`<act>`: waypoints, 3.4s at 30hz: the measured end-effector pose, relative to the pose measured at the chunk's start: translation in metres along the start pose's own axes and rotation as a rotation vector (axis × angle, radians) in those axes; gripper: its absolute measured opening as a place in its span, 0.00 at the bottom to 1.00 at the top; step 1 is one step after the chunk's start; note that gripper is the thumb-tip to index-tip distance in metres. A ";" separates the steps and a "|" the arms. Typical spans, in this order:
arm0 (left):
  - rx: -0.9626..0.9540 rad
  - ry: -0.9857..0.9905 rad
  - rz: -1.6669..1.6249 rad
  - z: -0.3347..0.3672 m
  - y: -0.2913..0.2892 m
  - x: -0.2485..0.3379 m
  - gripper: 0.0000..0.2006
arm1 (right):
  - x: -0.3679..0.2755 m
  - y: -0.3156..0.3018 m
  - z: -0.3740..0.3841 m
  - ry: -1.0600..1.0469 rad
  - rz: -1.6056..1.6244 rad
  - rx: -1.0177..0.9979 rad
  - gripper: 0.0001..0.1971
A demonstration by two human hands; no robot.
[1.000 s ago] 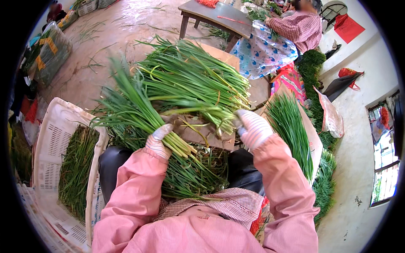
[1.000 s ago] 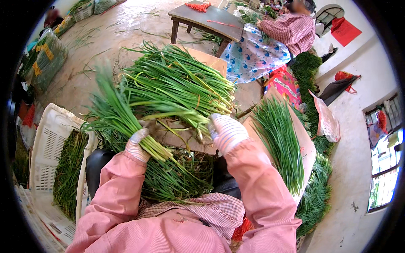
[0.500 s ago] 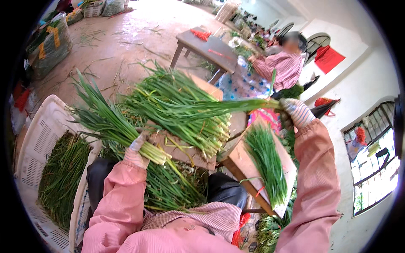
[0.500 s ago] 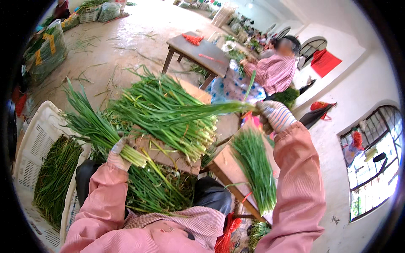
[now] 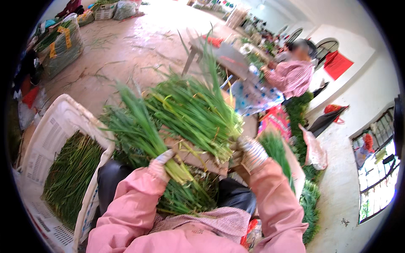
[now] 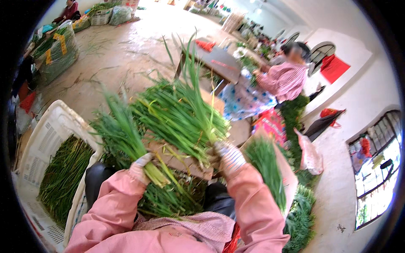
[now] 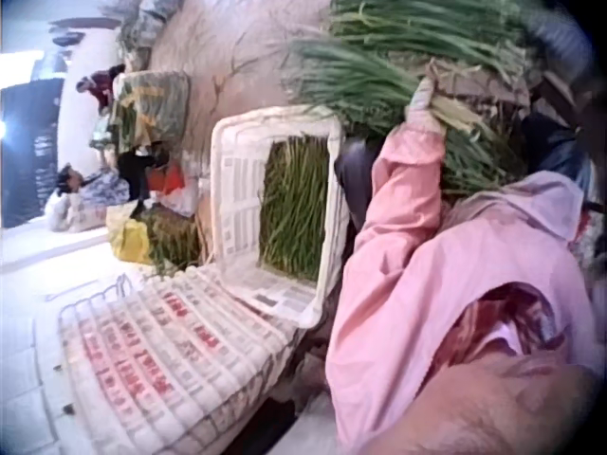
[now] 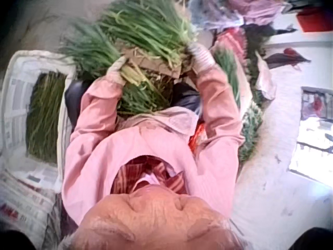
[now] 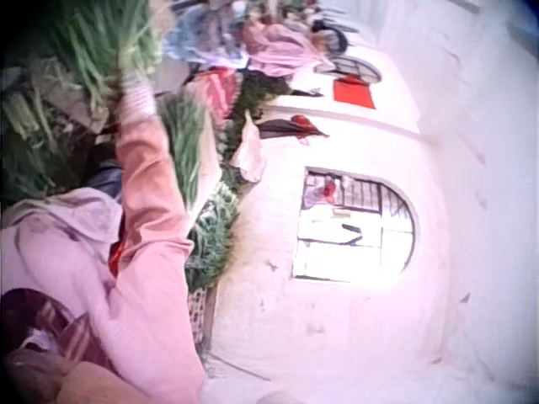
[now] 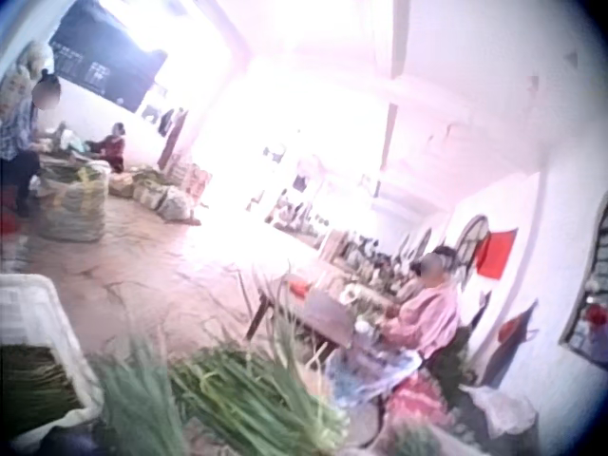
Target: The person sorts through green onions, removes loose leaves, and bundles them together using red string on a cardboard work surface.
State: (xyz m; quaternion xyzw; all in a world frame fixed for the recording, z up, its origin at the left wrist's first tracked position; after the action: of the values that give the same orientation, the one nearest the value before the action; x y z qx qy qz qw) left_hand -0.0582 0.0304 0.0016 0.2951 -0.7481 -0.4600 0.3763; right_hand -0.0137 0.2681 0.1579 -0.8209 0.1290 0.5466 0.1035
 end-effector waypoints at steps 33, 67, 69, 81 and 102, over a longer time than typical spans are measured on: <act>0.158 0.068 0.475 0.007 -0.049 -0.025 0.20 | 0.179 0.089 0.013 -0.304 -0.324 -0.308 0.23; 0.368 0.210 0.242 0.025 -0.056 0.030 0.14 | 0.132 0.034 -0.036 0.010 -1.335 -0.363 0.35; 0.289 0.179 0.232 0.030 -0.047 0.005 0.15 | 0.121 0.050 -0.040 -0.419 -1.176 -0.226 0.35; 0.322 -0.156 0.270 0.003 -0.059 -0.017 0.19 | 0.165 0.057 0.005 0.307 0.017 -0.500 0.19; 0.092 0.407 0.557 -0.040 -0.013 0.040 0.14 | 0.182 0.040 -0.057 0.010 -0.751 -0.586 0.28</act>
State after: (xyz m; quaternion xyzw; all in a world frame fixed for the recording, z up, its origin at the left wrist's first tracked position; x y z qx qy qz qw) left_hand -0.0449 -0.0249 0.0131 0.1818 -0.7294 -0.2371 0.6154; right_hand 0.0905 0.1946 0.0099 -0.8080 -0.3355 0.4809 0.0575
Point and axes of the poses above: each hand's wrist, its own z-axis towards the middle knuckle, its own y-axis out of the palm, x = y × z, the point moved 3 cm from there along z, towards the middle knuckle, and after that the axes turned 1 degree about -y, right-handed, at the moved point
